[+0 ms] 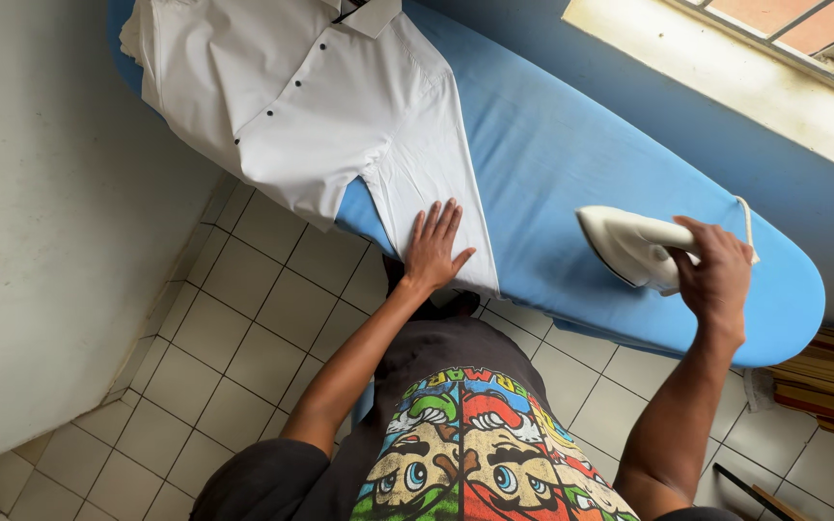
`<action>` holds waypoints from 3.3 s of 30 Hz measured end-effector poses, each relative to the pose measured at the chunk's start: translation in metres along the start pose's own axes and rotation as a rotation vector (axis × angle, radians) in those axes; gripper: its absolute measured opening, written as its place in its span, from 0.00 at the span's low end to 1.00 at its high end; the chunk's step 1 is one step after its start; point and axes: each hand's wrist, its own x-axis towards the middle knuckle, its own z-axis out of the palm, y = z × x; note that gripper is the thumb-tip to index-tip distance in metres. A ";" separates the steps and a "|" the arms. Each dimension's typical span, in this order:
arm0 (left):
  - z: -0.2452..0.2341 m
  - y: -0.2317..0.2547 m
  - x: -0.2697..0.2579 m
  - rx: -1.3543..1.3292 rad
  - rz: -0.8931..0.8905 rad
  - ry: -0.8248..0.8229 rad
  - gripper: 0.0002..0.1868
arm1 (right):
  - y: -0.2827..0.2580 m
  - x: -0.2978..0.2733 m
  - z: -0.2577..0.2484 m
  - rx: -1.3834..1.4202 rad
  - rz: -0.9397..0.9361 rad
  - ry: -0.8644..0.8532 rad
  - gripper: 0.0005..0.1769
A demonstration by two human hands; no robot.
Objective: The person irons a white shirt using an iron on an ironing board.
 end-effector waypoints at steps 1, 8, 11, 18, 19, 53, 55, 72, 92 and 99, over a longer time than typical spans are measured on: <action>0.003 0.003 -0.007 0.022 0.017 -0.003 0.46 | -0.014 0.008 0.002 0.000 -0.004 -0.006 0.20; 0.009 0.024 -0.060 0.030 0.025 0.019 0.41 | -0.109 0.053 0.021 -0.007 -0.047 -0.204 0.26; 0.003 0.024 -0.074 -0.070 0.049 -0.017 0.40 | -0.153 0.068 0.036 0.048 -0.037 -0.315 0.30; -0.021 -0.006 -0.097 -0.357 0.185 0.032 0.23 | -0.237 0.088 0.095 0.230 -0.133 -0.397 0.27; -0.024 -0.011 -0.099 -0.422 0.199 0.061 0.17 | -0.246 0.089 0.102 0.231 -0.126 -0.393 0.27; -0.159 -0.210 0.158 -0.750 0.445 -0.092 0.11 | -0.335 0.240 0.225 0.053 0.612 0.044 0.20; -0.161 -0.223 0.159 -0.784 0.339 -0.118 0.12 | -0.336 0.256 0.228 0.052 0.678 0.059 0.19; -0.158 -0.269 0.180 -0.977 0.213 -0.259 0.13 | -0.420 0.177 0.184 0.219 0.803 -0.363 0.22; -0.168 -0.265 0.191 -0.848 0.351 -0.332 0.11 | -0.431 0.153 0.208 0.096 0.692 -0.139 0.17; -0.194 -0.279 0.170 -0.697 0.424 -0.320 0.09 | -0.362 0.229 0.233 0.092 0.667 -0.026 0.15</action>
